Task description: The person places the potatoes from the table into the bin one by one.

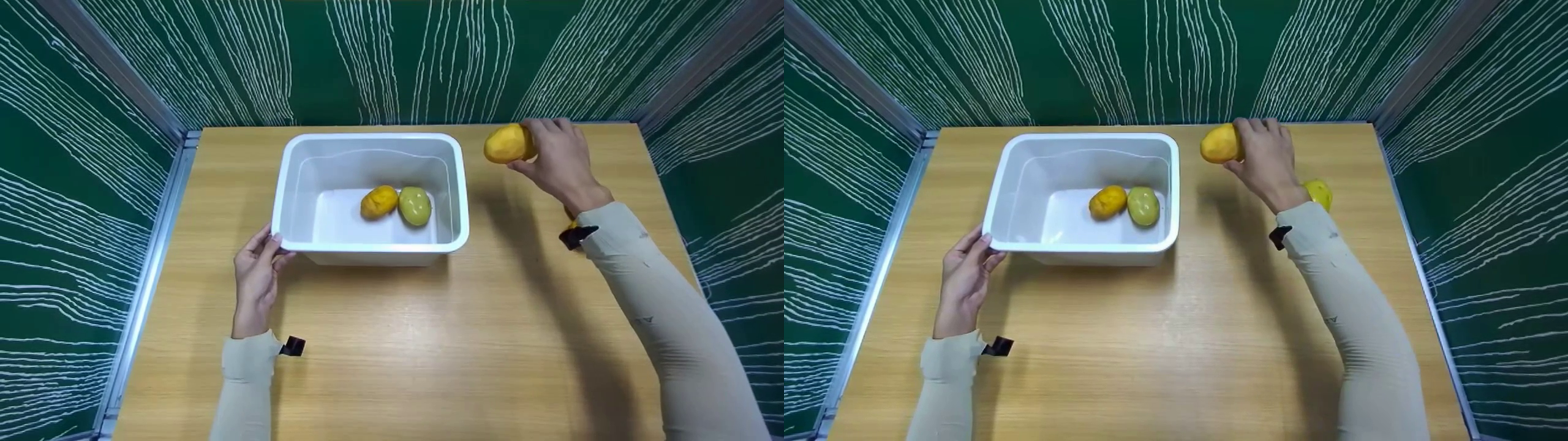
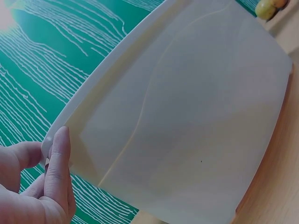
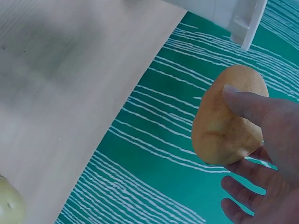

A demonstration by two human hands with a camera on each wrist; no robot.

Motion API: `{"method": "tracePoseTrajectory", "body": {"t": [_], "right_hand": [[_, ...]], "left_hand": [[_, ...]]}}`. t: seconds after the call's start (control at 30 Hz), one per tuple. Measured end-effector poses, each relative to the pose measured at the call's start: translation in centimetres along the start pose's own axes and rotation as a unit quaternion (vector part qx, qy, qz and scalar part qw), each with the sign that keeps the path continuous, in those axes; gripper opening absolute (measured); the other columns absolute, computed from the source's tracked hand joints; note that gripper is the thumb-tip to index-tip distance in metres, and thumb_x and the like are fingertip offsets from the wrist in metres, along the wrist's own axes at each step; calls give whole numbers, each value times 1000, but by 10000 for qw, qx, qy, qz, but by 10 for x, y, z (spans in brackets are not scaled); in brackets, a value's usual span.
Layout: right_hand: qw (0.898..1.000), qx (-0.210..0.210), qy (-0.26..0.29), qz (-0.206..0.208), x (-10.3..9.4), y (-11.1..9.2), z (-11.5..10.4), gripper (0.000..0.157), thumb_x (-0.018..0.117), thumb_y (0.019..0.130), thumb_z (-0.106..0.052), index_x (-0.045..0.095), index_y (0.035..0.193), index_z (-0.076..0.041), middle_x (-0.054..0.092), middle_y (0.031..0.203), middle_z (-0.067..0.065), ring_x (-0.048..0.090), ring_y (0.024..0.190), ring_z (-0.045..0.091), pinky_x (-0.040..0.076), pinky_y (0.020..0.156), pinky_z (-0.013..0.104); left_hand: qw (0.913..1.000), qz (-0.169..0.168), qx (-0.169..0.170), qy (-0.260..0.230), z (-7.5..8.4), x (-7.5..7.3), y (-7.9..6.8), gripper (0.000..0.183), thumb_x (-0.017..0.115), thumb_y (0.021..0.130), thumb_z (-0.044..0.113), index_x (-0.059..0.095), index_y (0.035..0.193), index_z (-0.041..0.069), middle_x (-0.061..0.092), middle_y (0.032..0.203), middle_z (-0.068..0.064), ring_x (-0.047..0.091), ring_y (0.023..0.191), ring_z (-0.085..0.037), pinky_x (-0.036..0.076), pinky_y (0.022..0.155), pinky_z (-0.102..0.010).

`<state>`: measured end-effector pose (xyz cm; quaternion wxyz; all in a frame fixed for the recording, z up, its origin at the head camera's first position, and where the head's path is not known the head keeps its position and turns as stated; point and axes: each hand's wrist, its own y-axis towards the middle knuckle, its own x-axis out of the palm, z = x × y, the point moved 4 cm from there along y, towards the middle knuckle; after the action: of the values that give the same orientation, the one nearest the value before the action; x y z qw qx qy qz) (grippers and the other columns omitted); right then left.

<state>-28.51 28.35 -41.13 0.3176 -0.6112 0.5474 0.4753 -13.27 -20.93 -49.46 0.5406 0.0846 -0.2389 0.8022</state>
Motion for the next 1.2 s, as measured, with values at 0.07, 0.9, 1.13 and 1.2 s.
{"method": "tracePoseTrajectory", "body": {"t": [0.07, 0.9, 1.13, 1.2], "right_hand": [[10000, -46, -34, 18, -1, 1, -3, 67, 86, 92, -18, 52, 148, -2, 58, 145, 26, 43, 129, 46, 38, 120, 66], [9967, -712, -188, 335, -9, 5, -43, 66, 90, 89, -22, 57, 142, -1, 63, 140, 24, 48, 125, 44, 46, 111, 63], [9954, -858, -257, 330, -11, 5, -55, 68, 90, 89, -25, 57, 143, -1, 63, 140, 23, 49, 121, 43, 48, 108, 61], [9951, -896, -262, 315, -12, 6, -59, 67, 89, 89, -26, 57, 143, -1, 63, 140, 22, 50, 121, 42, 48, 107, 60]], "left_hand": [[10000, -3, -15, -5, 0, 0, 0, 47, 53, 106, -9, 43, 152, -14, 56, 115, -14, 67, 79, -14, 68, 70, -17], [9999, 43, -47, 90, -1, 0, 2, 47, 53, 106, -8, 44, 152, -13, 55, 116, -13, 66, 79, -13, 68, 71, -16], [9999, 51, -24, 135, -1, -1, 2, 46, 54, 106, -7, 45, 151, -12, 55, 116, -13, 66, 79, -13, 68, 71, -17], [9999, 69, -26, 139, -1, -2, 2, 46, 54, 106, -7, 45, 151, -12, 56, 116, -13, 66, 79, -13, 68, 71, -17]]}}
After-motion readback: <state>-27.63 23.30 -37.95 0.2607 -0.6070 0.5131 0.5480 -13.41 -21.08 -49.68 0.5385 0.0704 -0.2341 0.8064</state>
